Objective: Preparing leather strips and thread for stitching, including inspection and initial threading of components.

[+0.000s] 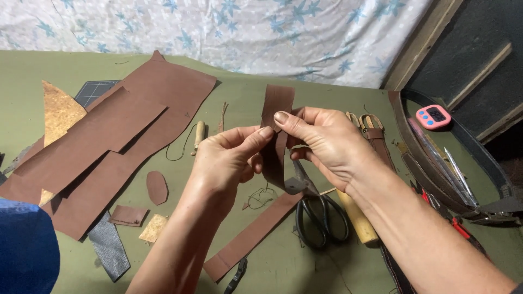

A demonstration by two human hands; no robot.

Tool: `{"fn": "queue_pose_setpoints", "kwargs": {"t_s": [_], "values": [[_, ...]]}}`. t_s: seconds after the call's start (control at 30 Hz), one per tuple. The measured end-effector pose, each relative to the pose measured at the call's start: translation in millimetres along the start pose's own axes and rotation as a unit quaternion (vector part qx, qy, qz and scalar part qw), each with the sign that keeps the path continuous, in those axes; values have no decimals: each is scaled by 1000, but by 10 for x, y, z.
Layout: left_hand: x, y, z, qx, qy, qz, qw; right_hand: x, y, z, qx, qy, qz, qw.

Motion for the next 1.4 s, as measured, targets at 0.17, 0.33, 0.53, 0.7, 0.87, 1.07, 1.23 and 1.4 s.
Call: {"fn": "queue_pose_setpoints", "kwargs": {"t_s": [0.17, 0.33, 0.53, 0.7, 0.87, 1.07, 1.23, 1.4], "values": [[-5, 20, -4, 5, -6, 3, 1000, 27, 30, -39, 8, -3, -15, 1000], [5, 49, -61, 7, -11, 24, 1000, 7, 233, -137, 68, -73, -25, 995], [2, 33, -98, 14, -25, 44, 999, -81, 165, 57, 10, -46, -39, 998], [55, 20, -123, 20, -12, -47, 999, -92, 121, 89, -18, -27, -66, 997], [84, 38, -134, -4, -10, -22, 1000, -97, 220, 30, -74, -81, -134, 985], [71, 63, -128, 18, -35, 106, 994, -88, 185, 81, -132, -54, -107, 984], [9, 49, -100, 40, -52, 145, 987, -63, 167, -14, -86, -56, -91, 991], [51, 10, -131, 65, -45, 141, 987, -183, -64, 161, -48, -59, -37, 996]]}}
Point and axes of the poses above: each hand's wrist, its own z-axis towards the middle knuckle, its own x-axis out of the palm, y = z × x, the point moved 8 cm from there along z, towards the middle knuckle, and after that the axes turned 3 degrees about -z, right-handed, at the moved point
